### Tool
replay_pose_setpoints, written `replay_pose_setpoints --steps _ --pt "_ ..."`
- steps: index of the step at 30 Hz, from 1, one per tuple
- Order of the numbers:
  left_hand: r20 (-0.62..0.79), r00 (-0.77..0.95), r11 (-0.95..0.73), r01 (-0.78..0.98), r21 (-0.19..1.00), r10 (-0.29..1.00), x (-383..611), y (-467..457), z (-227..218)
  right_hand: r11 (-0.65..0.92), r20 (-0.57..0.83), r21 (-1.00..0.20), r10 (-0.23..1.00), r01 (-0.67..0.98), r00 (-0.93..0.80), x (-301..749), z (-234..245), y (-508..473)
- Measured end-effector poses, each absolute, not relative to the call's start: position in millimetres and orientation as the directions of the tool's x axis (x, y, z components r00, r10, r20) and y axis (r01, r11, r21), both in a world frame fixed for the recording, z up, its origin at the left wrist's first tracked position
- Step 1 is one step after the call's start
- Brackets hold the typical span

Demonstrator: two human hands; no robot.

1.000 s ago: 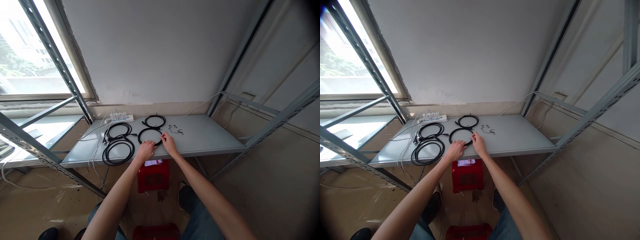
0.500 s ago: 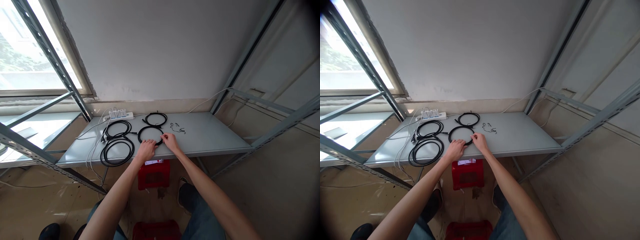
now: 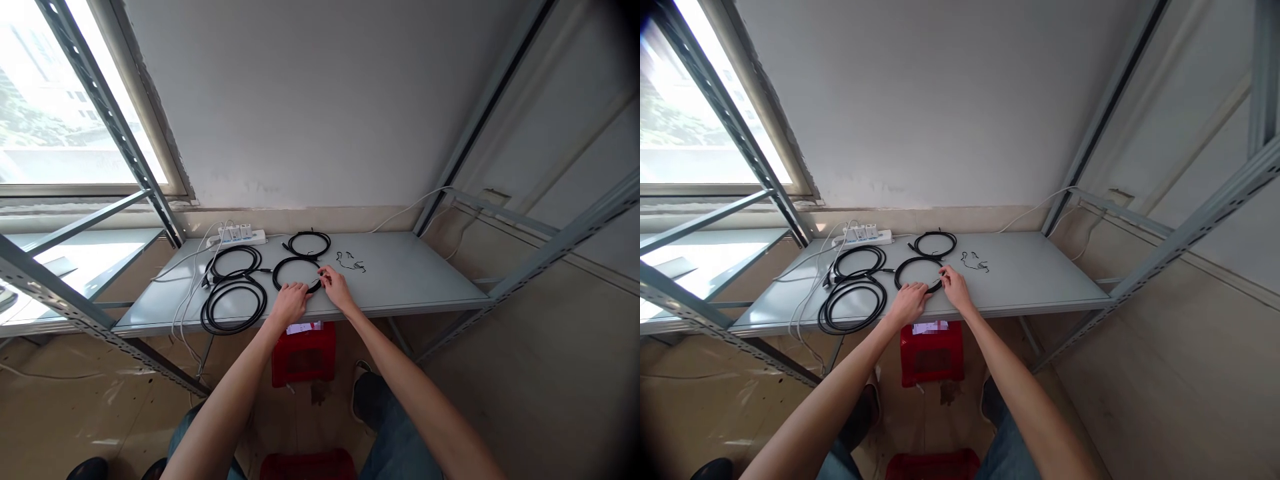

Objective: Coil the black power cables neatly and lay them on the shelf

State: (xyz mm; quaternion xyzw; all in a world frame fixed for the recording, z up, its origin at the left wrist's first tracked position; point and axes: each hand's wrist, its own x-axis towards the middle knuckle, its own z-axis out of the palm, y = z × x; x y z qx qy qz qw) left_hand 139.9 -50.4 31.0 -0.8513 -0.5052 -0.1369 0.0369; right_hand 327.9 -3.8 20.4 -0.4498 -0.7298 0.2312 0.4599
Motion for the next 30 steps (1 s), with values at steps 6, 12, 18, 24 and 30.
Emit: replay_pose_setpoints --steps 6,12,18,24,30 --pt "0.276 0.455 -0.491 0.868 0.075 0.847 140 -52 31 0.473 0.458 -0.736 0.875 0.484 -0.158 326 19 -5" --pt "0.284 0.441 -0.480 0.873 0.086 0.852 139 -52 31 0.499 0.463 -0.725 0.863 0.475 -0.200 326 15 -2" --pt "0.291 0.405 -0.446 0.891 0.088 0.867 138 -51 32 0.521 0.443 -0.703 0.853 0.484 -0.275 329 17 -3" --pt "0.299 0.411 -0.450 0.890 0.074 0.861 139 -52 31 0.569 0.400 -0.668 0.818 0.480 -0.413 339 16 -11" --pt "0.314 0.411 -0.445 0.894 0.043 0.856 139 -52 29 0.535 0.376 -0.618 0.844 0.576 -0.381 335 16 -18"
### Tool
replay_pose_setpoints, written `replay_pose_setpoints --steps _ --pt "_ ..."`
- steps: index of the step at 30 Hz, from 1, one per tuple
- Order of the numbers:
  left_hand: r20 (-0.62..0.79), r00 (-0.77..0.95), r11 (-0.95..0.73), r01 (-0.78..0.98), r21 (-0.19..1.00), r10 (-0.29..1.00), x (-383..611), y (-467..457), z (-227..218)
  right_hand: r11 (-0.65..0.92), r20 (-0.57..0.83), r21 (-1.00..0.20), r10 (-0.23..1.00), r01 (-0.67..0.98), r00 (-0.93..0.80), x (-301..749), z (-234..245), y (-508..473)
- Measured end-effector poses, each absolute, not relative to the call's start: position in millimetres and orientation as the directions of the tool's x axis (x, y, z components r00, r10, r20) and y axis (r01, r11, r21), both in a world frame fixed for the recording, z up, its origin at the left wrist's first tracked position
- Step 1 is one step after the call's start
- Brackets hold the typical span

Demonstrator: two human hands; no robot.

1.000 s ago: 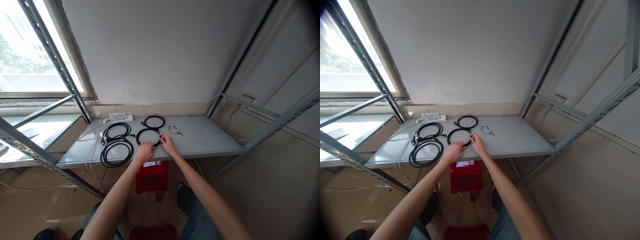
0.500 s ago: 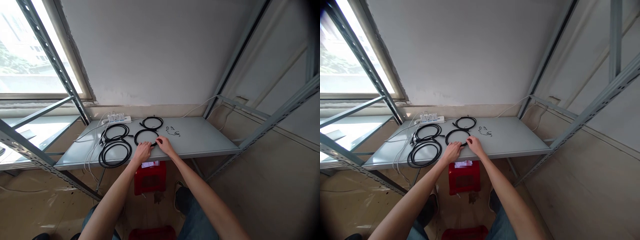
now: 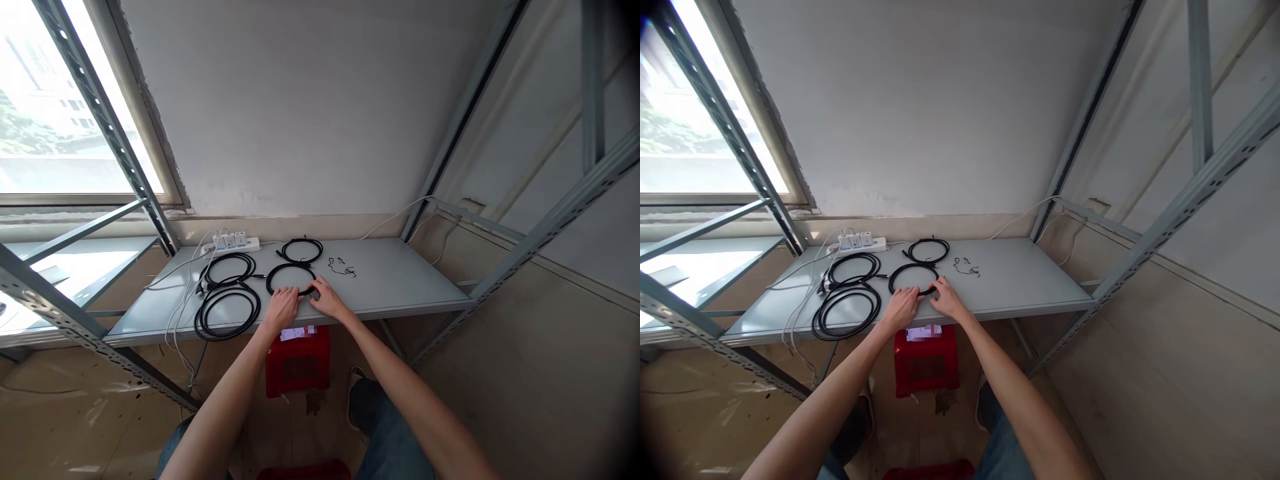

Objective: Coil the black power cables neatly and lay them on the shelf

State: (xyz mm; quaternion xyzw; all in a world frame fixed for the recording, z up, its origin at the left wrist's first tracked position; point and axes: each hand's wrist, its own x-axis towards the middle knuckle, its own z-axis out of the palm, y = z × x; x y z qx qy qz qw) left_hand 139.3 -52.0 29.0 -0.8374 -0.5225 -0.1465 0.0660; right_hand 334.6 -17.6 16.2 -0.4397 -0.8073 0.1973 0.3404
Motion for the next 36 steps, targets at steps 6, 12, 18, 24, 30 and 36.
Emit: replay_pose_setpoints --steps 6,12,18,24,30,36 --pt "0.327 0.417 -0.455 0.889 0.048 0.848 141 -53 30 0.512 0.362 -0.540 0.858 0.668 -0.365 331 21 -24" --pt "0.317 0.422 -0.455 0.890 0.036 0.850 141 -54 30 0.530 0.398 -0.463 0.841 0.711 -0.368 330 20 -31" --pt "0.321 0.414 -0.445 0.895 0.028 0.852 141 -53 30 0.576 0.427 -0.438 0.809 0.690 -0.404 333 20 -34" --pt "0.315 0.396 -0.432 0.900 0.050 0.862 141 -55 31 0.614 0.470 -0.440 0.779 0.656 -0.414 334 19 -36" --pt "0.299 0.405 -0.440 0.896 0.058 0.864 141 -57 34 0.584 0.462 -0.448 0.800 0.677 -0.384 332 19 -34" --pt "0.306 0.423 -0.451 0.892 0.026 0.853 142 -57 35 0.551 0.418 -0.511 0.830 0.660 -0.369 333 18 -26"
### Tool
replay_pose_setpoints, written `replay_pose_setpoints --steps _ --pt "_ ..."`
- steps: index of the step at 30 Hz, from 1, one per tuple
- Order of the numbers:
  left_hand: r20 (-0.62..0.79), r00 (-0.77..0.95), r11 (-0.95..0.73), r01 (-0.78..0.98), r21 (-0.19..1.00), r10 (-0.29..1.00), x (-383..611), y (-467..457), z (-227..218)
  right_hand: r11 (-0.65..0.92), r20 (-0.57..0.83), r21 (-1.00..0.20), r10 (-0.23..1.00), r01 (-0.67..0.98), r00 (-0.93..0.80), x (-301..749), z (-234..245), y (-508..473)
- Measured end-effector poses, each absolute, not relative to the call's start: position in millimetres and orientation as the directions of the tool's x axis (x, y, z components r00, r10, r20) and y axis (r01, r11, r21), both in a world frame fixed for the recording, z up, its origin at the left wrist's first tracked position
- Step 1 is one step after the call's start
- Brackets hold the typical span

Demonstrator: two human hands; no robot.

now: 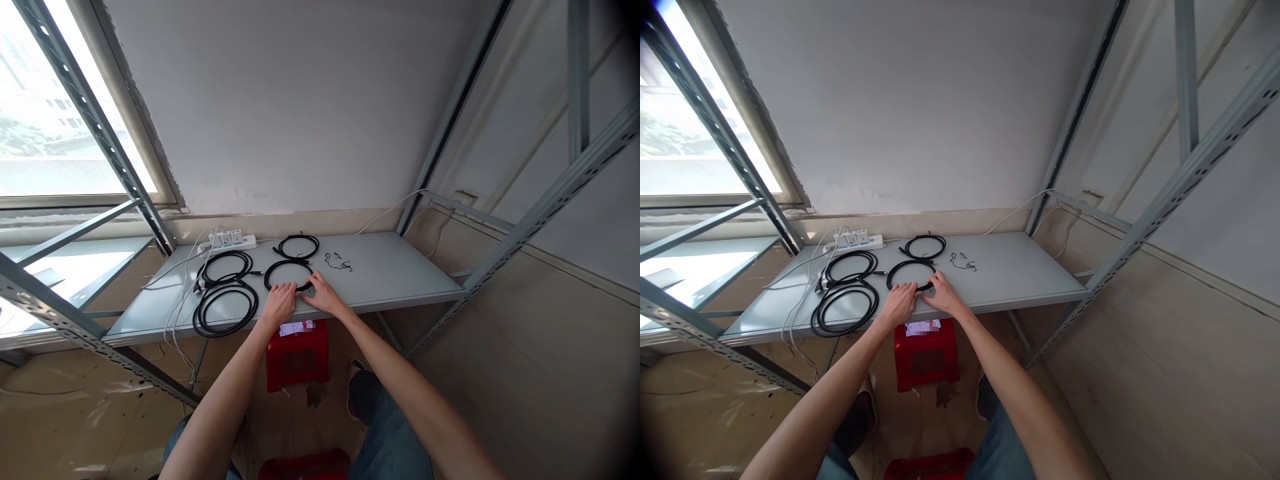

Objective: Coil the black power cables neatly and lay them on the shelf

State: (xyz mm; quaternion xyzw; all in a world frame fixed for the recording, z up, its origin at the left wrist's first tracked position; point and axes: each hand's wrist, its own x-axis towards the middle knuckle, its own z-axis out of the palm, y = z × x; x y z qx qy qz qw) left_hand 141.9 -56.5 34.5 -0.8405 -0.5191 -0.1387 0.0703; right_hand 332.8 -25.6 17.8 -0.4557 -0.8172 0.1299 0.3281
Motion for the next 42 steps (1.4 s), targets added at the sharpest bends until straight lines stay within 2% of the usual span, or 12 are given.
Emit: replay_pose_setpoints --steps 7,16,25,32,38,42 --pt "0.308 0.417 -0.455 0.889 0.058 0.855 143 -58 33 0.577 0.480 -0.437 0.798 0.690 -0.364 335 9 -26" --pt "0.316 0.419 -0.453 0.890 0.039 0.851 143 -57 32 0.594 0.517 -0.407 0.776 0.694 -0.361 334 9 -32" --pt "0.296 0.408 -0.444 0.894 0.065 0.864 142 -57 32 0.566 0.549 -0.436 0.784 0.700 -0.291 338 0 -26" --pt "0.295 0.406 -0.442 0.895 0.065 0.865 142 -57 33 0.549 0.580 -0.536 0.792 0.641 -0.193 337 5 -29" --pt "0.305 0.451 -0.478 0.878 0.016 0.839 142 -56 31 0.457 0.464 -0.750 0.879 0.478 -0.113 341 13 -23" --pt "0.315 0.461 -0.472 0.880 -0.044 0.830 144 -57 35 0.442 0.418 -0.771 0.895 0.459 -0.159 342 14 -18"
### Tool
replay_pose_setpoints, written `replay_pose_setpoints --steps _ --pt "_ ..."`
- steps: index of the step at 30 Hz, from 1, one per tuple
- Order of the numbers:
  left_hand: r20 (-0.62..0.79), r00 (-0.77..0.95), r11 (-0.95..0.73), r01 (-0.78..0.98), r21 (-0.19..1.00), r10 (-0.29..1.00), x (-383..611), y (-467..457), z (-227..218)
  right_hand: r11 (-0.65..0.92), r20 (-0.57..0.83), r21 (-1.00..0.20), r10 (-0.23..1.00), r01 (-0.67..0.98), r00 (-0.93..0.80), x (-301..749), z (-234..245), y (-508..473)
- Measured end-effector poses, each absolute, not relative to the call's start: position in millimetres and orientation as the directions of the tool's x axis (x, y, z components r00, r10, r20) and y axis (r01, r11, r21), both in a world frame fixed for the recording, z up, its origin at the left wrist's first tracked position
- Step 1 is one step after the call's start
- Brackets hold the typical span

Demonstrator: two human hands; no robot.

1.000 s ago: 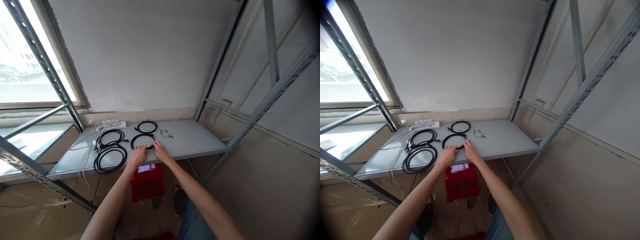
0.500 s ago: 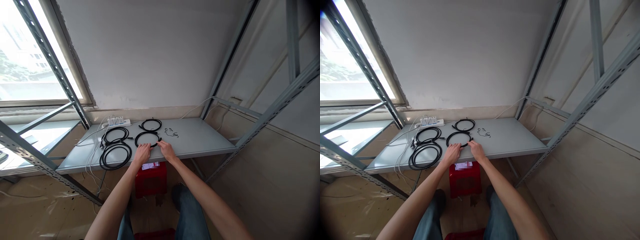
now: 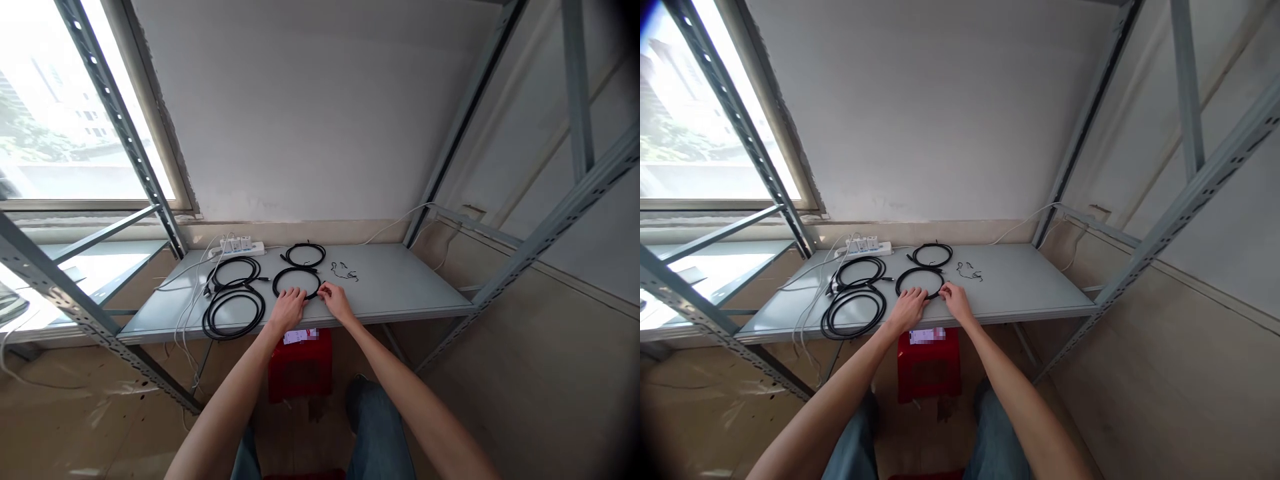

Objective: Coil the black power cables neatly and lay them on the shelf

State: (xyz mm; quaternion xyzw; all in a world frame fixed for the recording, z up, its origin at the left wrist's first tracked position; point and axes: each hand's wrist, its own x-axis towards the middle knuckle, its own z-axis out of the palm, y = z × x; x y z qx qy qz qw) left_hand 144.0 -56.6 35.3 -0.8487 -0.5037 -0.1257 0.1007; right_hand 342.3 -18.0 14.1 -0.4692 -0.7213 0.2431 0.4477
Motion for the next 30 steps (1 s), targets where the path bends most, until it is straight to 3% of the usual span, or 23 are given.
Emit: replay_pose_setpoints --steps 4,8,13,19,30 --pt "0.309 0.524 -0.532 0.844 -0.064 0.794 159 -53 40 0.500 0.457 -0.644 0.858 0.578 -0.233 339 13 -20" --pt "0.300 0.460 -0.500 0.864 0.066 0.835 178 -44 36 0.534 0.476 -0.581 0.835 0.614 -0.276 338 12 -23" --pt "0.311 0.385 -0.449 0.878 0.167 0.869 185 -38 29 0.514 0.476 -0.662 0.851 0.545 -0.223 342 11 -16" --pt "0.290 0.379 -0.440 0.878 0.189 0.879 184 -41 31 0.436 0.399 -0.843 0.900 0.317 -0.178 347 8 -10" --pt "0.240 0.388 -0.430 0.890 0.152 0.890 187 -45 37 0.392 0.376 -0.906 0.918 0.160 -0.125 349 10 -9"
